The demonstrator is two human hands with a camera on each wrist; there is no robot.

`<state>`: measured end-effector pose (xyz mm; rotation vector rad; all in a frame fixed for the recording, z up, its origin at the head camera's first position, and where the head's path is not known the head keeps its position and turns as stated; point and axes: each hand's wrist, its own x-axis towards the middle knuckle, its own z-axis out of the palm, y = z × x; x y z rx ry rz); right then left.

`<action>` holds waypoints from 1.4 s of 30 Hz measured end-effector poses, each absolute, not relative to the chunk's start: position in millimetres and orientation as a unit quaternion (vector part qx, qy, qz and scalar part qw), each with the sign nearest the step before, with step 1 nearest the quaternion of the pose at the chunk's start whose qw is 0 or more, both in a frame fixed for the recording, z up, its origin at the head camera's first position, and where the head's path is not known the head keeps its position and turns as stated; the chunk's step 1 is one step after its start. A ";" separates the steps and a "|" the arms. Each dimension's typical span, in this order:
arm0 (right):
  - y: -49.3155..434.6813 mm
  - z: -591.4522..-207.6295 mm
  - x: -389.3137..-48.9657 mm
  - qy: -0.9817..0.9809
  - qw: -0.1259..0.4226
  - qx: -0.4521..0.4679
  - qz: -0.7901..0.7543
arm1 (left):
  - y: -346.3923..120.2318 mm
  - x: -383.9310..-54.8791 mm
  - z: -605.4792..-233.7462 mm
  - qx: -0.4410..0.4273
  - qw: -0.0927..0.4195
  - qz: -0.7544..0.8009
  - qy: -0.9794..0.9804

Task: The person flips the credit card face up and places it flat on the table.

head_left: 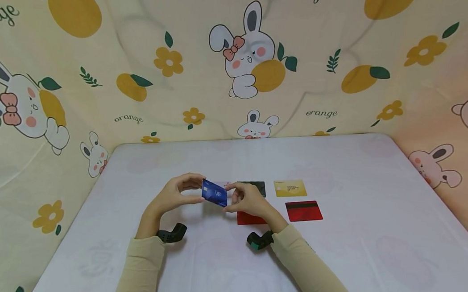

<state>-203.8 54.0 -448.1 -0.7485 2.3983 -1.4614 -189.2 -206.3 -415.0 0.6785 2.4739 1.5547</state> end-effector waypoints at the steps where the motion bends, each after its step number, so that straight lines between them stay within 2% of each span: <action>1: 54.4 -447.8 -203.7 0.820 0.116 -0.256 -0.498 | -206.9 -189.2 -415.0 0.225 0.072 0.517 0.823; 11: 56.3 -444.3 -204.1 0.817 0.114 -0.257 -0.502 | -213.2 -188.4 -414.7 0.227 0.069 0.515 0.824; 34: 56.2 -444.4 -205.4 0.794 0.125 -0.234 -0.547 | -222.6 -192.8 -424.3 0.180 0.121 0.504 0.836; 42: 58.2 -442.3 -205.7 0.795 0.128 -0.233 -0.545 | -222.3 -194.2 -430.1 0.180 0.121 0.500 0.838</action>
